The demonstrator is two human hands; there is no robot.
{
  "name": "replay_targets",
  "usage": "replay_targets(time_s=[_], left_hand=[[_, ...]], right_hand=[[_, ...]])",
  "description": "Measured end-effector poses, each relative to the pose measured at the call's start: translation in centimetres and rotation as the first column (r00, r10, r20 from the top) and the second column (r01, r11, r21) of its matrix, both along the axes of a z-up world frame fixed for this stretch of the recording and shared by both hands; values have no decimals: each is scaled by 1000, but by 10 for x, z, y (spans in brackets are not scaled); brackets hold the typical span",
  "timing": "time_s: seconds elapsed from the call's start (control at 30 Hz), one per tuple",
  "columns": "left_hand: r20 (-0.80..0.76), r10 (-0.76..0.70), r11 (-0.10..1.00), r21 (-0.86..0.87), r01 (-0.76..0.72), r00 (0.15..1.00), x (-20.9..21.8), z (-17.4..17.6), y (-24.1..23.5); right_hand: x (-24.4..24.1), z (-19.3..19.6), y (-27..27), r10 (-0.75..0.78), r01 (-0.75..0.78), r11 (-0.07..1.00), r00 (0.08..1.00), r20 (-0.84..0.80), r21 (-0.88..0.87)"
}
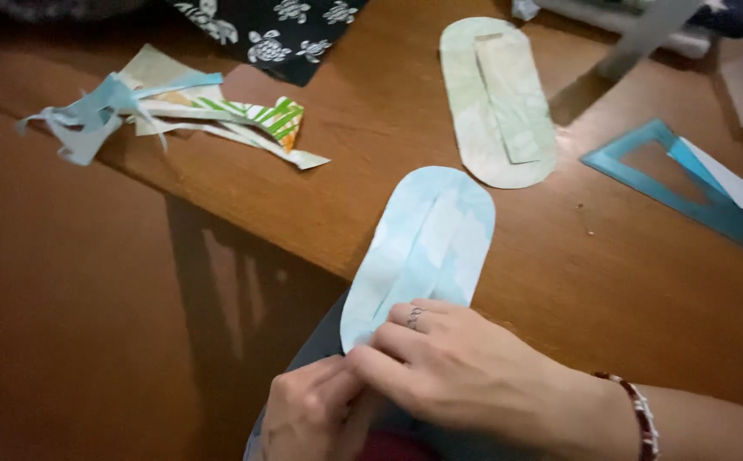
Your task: The person folds a light blue fabric piece, then unfolds a leopard-print fabric and places a paper pattern on it. Using a blue pen, they trace the pattern outline onto the fabric and then use a ruler to draw a straight line.
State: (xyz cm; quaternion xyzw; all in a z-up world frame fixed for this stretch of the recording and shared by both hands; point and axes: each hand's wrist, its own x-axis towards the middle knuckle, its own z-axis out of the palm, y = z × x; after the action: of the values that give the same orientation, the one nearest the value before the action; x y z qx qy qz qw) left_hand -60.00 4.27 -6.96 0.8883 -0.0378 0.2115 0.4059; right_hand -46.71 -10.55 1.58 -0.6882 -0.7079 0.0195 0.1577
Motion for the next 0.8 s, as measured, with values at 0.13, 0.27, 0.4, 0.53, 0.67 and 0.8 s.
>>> replay_targets(time_s=[0.13,0.27,0.4,0.53,0.67,0.8], left_hand=[[0,-4,1000,-1,4,1000,-1,-19,-2],[-138,5,999,-38,-11,990,2,-13,-3],[-109,-9,1000,-12,8,994,10,-8,-6],[33,4,996,-85,-1,999,18,-6,-13],[-48,-11,998,-65,8,999,26,-4,-9],[-119,-72,993,-107,59,990,31,-10,-7]], right_hand=[[2,-2,-2,26,-24,998,999,-41,60],[8,6,-8,22,-29,999,985,-169,-37],[12,14,-13,-66,27,990,953,-296,-136],[13,5,-14,-99,66,990,959,-267,-127],[15,1,-13,-104,96,994,984,-145,-61],[34,-8,-13,-147,59,975,894,-423,-213]])
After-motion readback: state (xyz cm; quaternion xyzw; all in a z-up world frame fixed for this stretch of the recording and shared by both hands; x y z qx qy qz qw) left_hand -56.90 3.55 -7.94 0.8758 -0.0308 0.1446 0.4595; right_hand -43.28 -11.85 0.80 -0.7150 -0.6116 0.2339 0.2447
